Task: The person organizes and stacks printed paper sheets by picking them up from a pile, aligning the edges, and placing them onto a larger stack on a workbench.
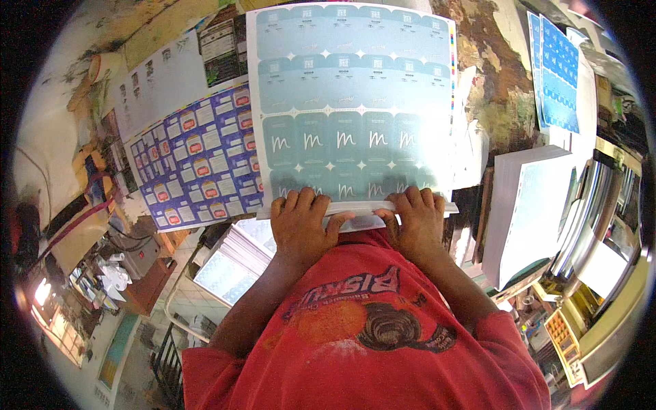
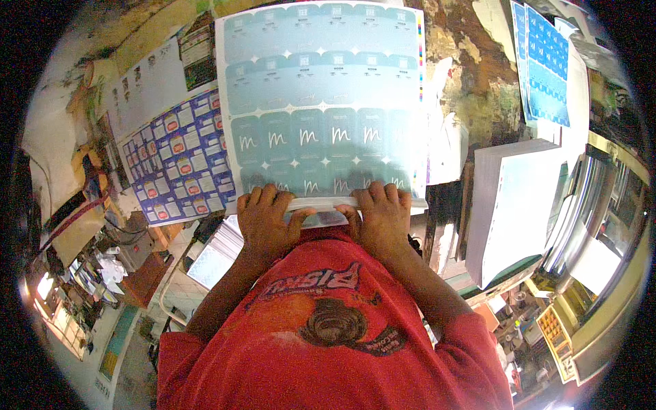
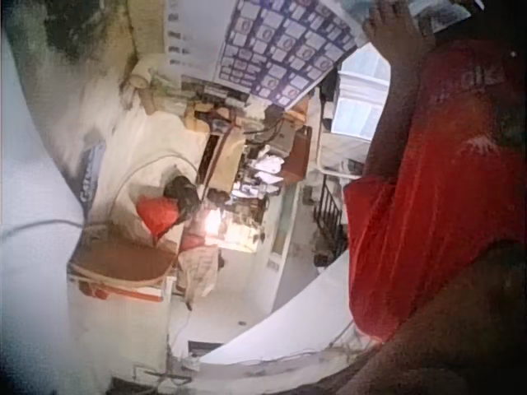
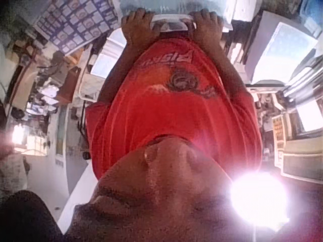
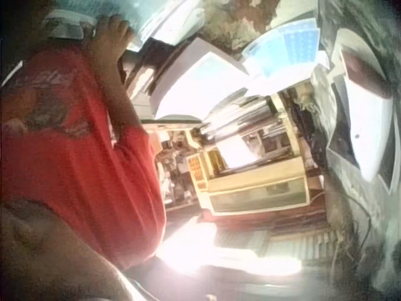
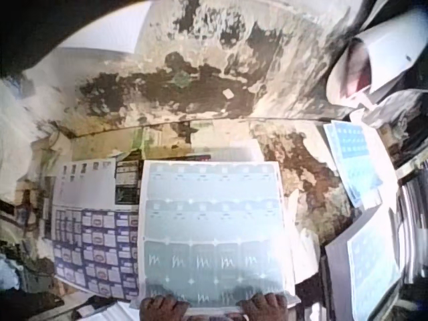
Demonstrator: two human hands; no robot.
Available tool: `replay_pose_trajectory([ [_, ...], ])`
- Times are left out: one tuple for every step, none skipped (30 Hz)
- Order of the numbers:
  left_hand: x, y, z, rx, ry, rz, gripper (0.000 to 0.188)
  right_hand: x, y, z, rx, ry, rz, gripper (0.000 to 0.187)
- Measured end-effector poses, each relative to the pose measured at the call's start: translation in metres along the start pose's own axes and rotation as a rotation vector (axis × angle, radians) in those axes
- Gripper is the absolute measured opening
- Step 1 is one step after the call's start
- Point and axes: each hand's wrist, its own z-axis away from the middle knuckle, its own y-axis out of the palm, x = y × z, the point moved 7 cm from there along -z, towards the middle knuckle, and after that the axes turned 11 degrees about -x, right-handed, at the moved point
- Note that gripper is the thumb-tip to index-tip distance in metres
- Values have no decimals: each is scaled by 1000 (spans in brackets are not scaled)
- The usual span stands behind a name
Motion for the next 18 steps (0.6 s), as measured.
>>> replay_pose_trajectory([
  [1, 1, -6, 40, -12, 13, 45, 0, 0, -6, 42, 1, -11, 37],
  [3, 2, -11, 81, -24, 27, 44, -1, 0, -12, 75, 5, -24, 37],
  [5, 3, -16, 113, -31, 40, 44, -2, 0, -19, 99, 9, -34, 36],
  [6, 4, -20, 137, -33, 38, 44, -4, 0, -24, 124, 12, -44, 35],
  [7, 6, -23, 161, -36, 36, 43, -5, 2, -28, 168, 14, -50, 34],
  [8, 7, -29, 170, -29, 29, 43, -5, 0, -35, 193, 12, -54, 33],
  [9, 8, -31, 186, -37, 41, 43, -6, 1, -39, 219, 10, -58, 32],
  [10, 10, -32, 203, -45, 52, 43, -7, 3, -39, 208, 4, -65, 31],
  [9, 8, -32, 206, -46, 62, 43, -6, 2, -37, 183, -6, -66, 30],
  [8, 5, -33, 175, -30, 49, 43, -5, 1, -33, 158, -16, -68, 29],
  [7, 4, -34, 145, -15, 36, 44, -4, -3, -30, 114, -25, -43, 31],
  [6, 0, -30, 109, 0, 16, 44, -2, -6, -27, 65, -38, -21, 33],
  [0, -8, -18, 16, 45, -9, 45, 1, -9, -20, 16, -50, 1, 35],
  [-8, -14, 1, -77, 90, -34, 46, 4, -15, -7, -88, -70, 3, 36],
  [-12, -17, 17, -170, 138, -64, 47, 6, -16, 12, -195, -89, 1, 38],
  [-14, -14, 32, -216, 155, -74, 48, 6, -15, 33, -286, -106, 0, 39],
  [-15, -11, 46, -262, 171, -85, 50, 1, -2, 51, -250, -90, 16, 50],
  [-14, -4, 60, -312, 191, -97, 52, -5, 9, 66, -226, -83, 62, 55],
])
